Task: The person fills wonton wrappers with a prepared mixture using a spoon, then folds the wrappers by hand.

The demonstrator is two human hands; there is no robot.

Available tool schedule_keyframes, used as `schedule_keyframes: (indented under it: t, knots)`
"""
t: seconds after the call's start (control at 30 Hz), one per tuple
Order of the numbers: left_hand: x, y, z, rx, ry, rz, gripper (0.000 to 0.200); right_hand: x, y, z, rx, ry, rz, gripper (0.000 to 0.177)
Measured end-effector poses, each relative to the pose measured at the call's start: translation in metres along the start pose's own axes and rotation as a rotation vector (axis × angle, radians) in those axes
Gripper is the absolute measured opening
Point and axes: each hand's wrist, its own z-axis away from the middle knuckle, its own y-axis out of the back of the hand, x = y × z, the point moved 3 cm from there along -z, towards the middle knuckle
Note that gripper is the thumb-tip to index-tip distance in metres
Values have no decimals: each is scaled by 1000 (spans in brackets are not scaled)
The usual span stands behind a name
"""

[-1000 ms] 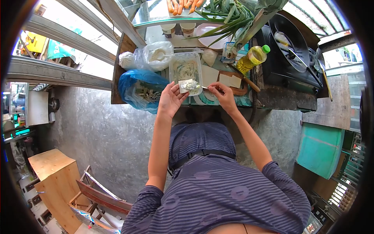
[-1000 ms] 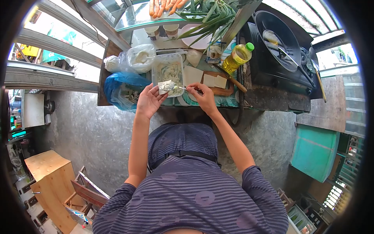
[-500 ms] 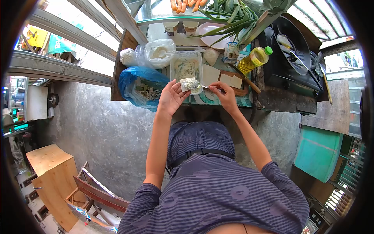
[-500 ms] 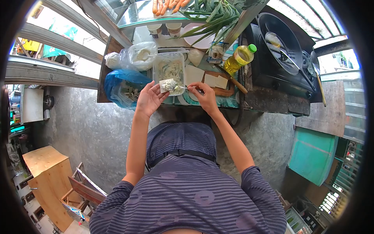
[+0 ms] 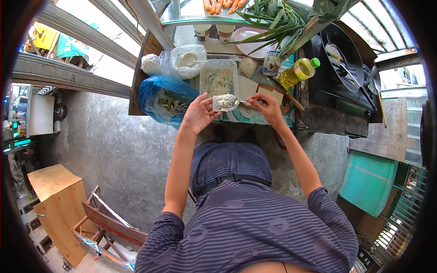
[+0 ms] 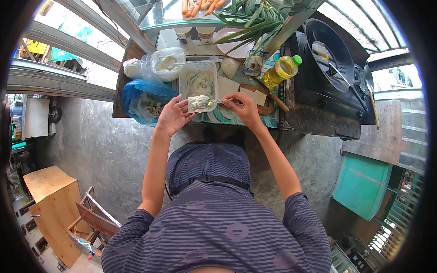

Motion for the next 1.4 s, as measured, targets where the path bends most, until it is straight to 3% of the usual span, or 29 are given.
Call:
schedule_keyframes:
  t: [0.53, 0.9, 1.1, 1.4]
  knots:
    - [8, 0, -9, -29, 14, -233, 55, -5, 20, -17, -72, 76, 66, 12]
    - [27, -2, -16, -75, -23, -101, 50, 21, 21, -27, -68, -51, -126, 15]
    - [26, -9, -16, -96, -6, -61, 47, 16, 18, -34, -60, -30, -67, 16]
    - [37, -9, -17, -92, -38, -40, 46, 19, 22, -37, 9, -44, -214, 15]
